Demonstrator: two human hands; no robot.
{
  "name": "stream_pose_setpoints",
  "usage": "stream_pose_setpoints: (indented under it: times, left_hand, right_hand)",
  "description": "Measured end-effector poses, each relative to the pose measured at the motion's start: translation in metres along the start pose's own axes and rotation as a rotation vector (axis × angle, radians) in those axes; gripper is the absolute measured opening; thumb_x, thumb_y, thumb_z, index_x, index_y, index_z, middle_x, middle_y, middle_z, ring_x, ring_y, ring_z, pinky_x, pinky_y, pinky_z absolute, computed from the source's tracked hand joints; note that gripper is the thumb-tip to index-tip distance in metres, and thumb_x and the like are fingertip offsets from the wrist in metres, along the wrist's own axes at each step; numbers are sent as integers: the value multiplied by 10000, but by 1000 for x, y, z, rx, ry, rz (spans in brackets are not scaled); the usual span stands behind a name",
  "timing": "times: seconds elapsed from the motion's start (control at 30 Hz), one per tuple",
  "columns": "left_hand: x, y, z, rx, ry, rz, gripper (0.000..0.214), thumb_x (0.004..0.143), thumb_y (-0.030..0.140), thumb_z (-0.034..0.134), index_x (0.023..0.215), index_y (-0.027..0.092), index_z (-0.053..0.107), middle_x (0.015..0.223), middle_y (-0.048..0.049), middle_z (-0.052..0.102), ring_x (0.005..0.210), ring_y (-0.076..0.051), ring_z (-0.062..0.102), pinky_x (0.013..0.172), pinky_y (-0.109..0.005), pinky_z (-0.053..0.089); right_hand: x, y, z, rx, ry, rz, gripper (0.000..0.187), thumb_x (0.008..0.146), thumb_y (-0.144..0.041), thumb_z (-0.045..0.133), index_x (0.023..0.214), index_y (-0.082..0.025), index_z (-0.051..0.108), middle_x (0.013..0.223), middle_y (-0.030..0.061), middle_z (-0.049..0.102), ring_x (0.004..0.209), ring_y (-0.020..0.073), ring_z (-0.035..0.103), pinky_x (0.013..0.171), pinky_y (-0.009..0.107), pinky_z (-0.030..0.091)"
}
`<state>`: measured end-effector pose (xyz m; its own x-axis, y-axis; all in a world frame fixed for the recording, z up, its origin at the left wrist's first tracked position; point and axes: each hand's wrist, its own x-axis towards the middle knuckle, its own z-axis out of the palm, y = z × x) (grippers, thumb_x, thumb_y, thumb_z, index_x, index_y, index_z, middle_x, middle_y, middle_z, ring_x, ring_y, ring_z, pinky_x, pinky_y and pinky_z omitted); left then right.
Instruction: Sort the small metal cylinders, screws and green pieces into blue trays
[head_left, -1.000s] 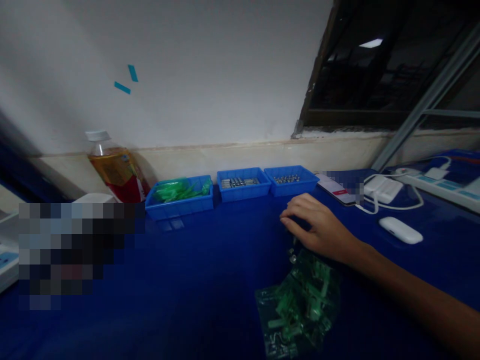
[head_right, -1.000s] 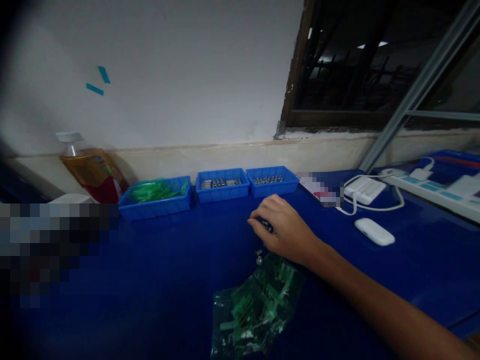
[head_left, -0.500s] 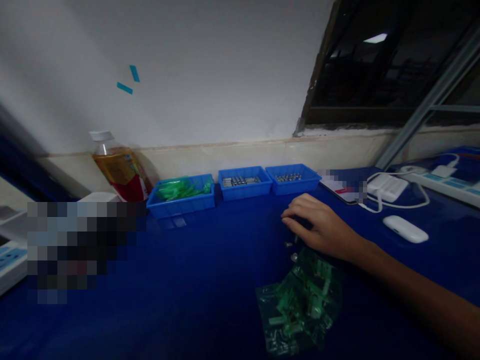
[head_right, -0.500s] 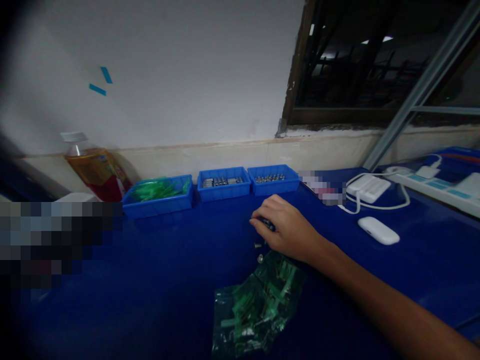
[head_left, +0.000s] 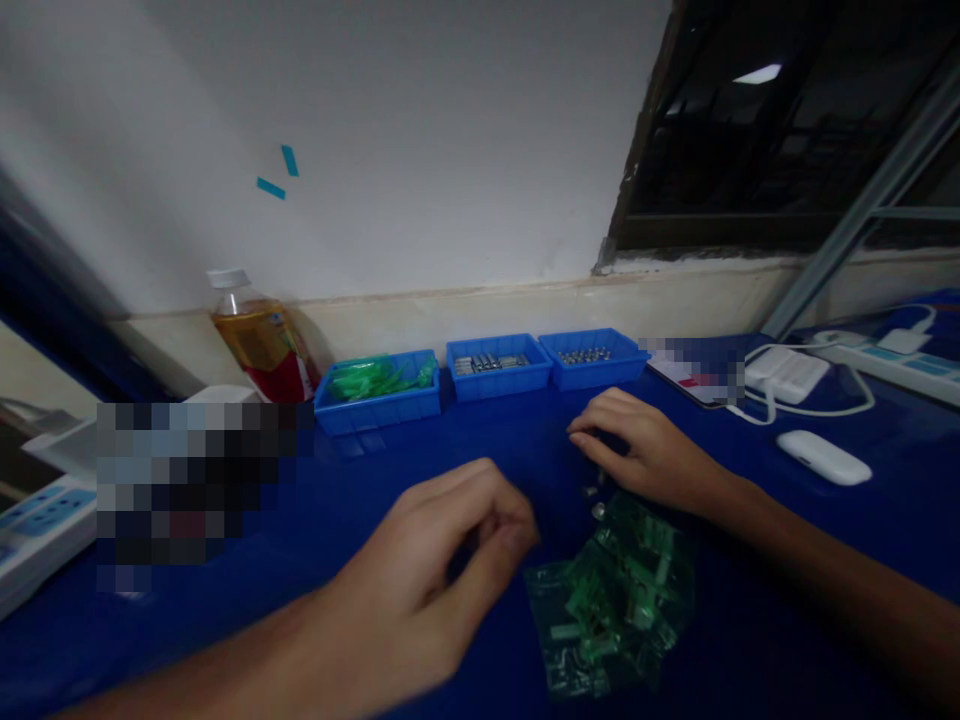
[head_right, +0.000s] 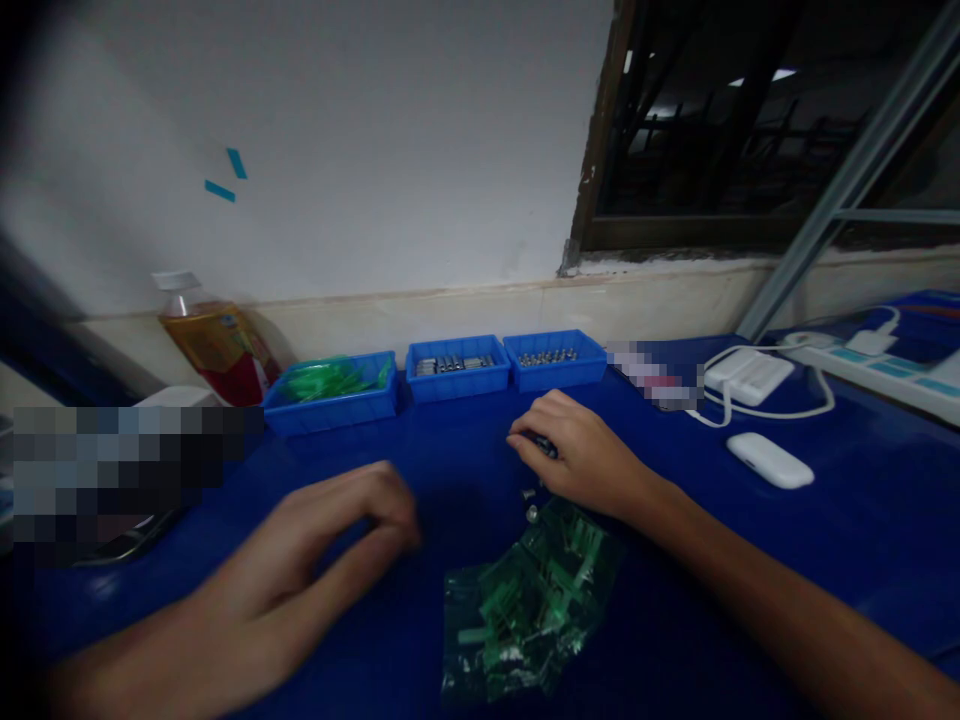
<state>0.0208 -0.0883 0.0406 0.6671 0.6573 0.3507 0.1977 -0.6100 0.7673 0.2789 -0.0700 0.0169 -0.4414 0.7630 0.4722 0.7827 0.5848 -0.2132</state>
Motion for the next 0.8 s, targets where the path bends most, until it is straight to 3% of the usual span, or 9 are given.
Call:
stream_pose_setpoints:
  times: [0.07, 0.13, 0.27, 0.4, 0.53, 0.63, 0.7, 0.8]
  left_hand:
    - [18, -15, 11, 139, -141, 71, 122, 893, 209, 488, 851, 192, 601, 819, -24, 601, 732, -138, 557, 674, -260, 456]
    - [38, -31, 25, 269, -234, 145, 119, 880, 181, 486, 943, 191, 586, 890, -35, 602, 810, -161, 567, 730, -279, 454]
    - [67, -48, 49, 350, -306, 262, 214, 844, 187, 541, 1056, 210, 559, 1074, -56, 595, 1009, -214, 556, 864, -335, 440]
    - [70, -48, 57, 404, -343, 281, 128, 833, 177, 546, 949, 206, 593, 1014, -47, 621, 972, -227, 570, 854, -362, 428]
    - [66, -52, 57, 274, -204, 190, 90, 835, 129, 505, 877, 193, 554, 869, -24, 619, 837, -178, 567, 764, -308, 426]
    - [68, -58, 56, 19, -20, 33, 17, 866, 196, 490, 878, 185, 498, 796, -4, 578, 721, -136, 542, 649, -252, 412]
    - [71, -62, 55, -177, 83, -40, 76, 875, 256, 495, 878, 185, 467, 764, 11, 546, 687, -119, 523, 616, -232, 396]
    - [74, -65, 55, -388, 152, -75, 146, 860, 298, 526, 877, 186, 435, 716, 31, 510, 671, -107, 498, 616, -219, 375]
  right_hand:
    - [0, 1, 1, -3, -6, 10, 126, 878, -239, 520, 877, -187, 634, 820, 52, 648, 823, 191, 547, 733, 345, 442]
    - [-1, 2, 3, -9, -10, 18, 126, 874, -232, 521, 871, -176, 634, 813, 55, 643, 823, 190, 546, 731, 339, 438]
    - [-1, 3, 3, -21, -3, 26, 139, 872, -225, 515, 857, -160, 636, 794, 59, 636, 794, 185, 546, 727, 334, 431]
    - [-1, 3, 1, -6, 8, 23, 131, 868, -212, 513, 843, -165, 633, 773, 52, 636, 766, 179, 543, 710, 325, 427]
    - [-2, 4, 1, 19, 19, 25, 131, 875, -221, 506, 856, -174, 627, 773, 45, 633, 758, 174, 544, 706, 320, 421]
    - [-3, 1, 5, 45, 51, 29, 131, 877, -190, 484, 925, -175, 605, 789, 41, 623, 764, 170, 542, 703, 309, 422]
    - [-4, -2, 9, 59, 75, 23, 131, 861, -169, 491, 957, -177, 580, 796, 40, 612, 766, 170, 540, 693, 302, 425]
    - [-5, -7, 14, 52, 94, -13, 134, 830, -168, 532, 962, -181, 548, 820, 47, 601, 777, 178, 539, 690, 303, 427]
